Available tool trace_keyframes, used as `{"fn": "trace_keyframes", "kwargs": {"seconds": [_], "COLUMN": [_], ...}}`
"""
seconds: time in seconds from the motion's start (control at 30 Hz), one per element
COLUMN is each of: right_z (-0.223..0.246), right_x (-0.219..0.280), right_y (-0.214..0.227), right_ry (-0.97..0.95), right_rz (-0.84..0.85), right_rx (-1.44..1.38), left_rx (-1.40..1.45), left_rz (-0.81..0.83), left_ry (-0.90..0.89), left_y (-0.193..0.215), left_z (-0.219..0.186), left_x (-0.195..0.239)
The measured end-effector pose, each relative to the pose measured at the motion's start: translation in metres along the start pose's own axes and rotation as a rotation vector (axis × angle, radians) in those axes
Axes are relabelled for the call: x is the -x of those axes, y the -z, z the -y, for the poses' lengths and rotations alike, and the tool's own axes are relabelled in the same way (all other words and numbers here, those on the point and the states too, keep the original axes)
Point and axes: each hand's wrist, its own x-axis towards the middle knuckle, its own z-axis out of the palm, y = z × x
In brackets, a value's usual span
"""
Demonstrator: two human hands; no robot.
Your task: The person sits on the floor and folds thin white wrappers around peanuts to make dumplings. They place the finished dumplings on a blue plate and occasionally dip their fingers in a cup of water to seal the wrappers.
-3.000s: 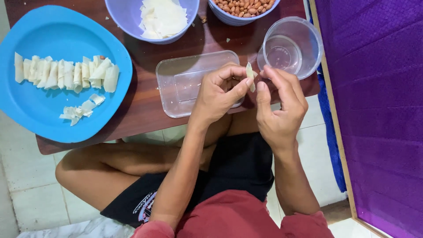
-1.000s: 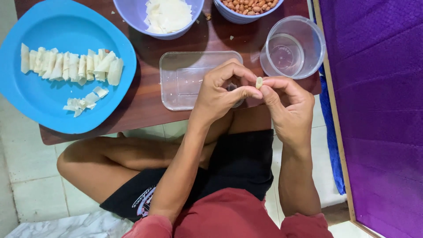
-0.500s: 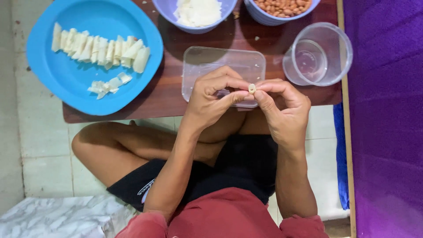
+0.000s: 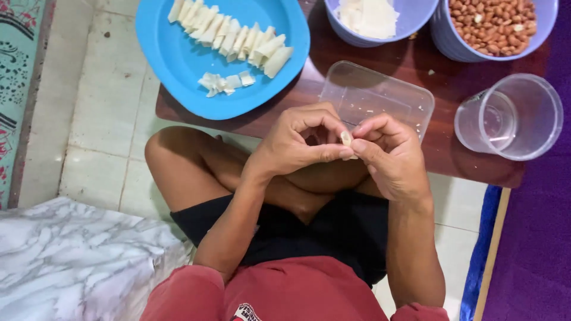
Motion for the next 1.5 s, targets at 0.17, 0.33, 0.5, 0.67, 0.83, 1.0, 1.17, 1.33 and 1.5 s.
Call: {"fn": "trace_keyframes", "kwargs": {"seconds": [0.17,0.33,0.5,0.67,0.83,1.0,1.17,1.33,1.5], "right_z": [-0.003,-0.009,-0.003,0.010,0.007,0.006,0.006,0.010,0.012], "right_x": [-0.010,-0.017,-0.024,-0.034,-0.041,-0.043,-0.044,-0.044,-0.048], "right_y": [-0.019,-0.031,-0.044,-0.049,-0.043,-0.043,-0.041,-0.051,-0.060], "right_ry": [-0.028,-0.039,0.011,0.129,0.192,0.192,0.205,0.219,0.230], "right_rz": [0.038,0.050,0.041,-0.008,-0.006,0.002,0.008,0.030,0.038], "right_rx": [-0.003,0.021,0.162,0.358,0.431,0.401,0.411,0.432,0.448], "left_rx": [-0.024,-0.048,-0.027,-0.665,-1.107,-1.146,-1.153,-1.191,-1.187], "left_rz": [-0.042,-0.088,-0.135,-0.353,-0.391,-0.415,-0.408,-0.426,-0.303], "left_ry": [-0.022,-0.050,-0.053,-0.194,-0.155,-0.117,-0.106,-0.099,-0.094], "left_y": [0.016,0.028,0.042,0.046,0.042,0.047,0.050,0.055,0.063], "left_z": [0.003,0.002,-0.001,-0.013,-0.019,-0.017,-0.020,-0.023,-0.015], "left_x": [0.011,0.022,0.028,0.018,0.015,0.017,0.029,0.039,0.057]}}
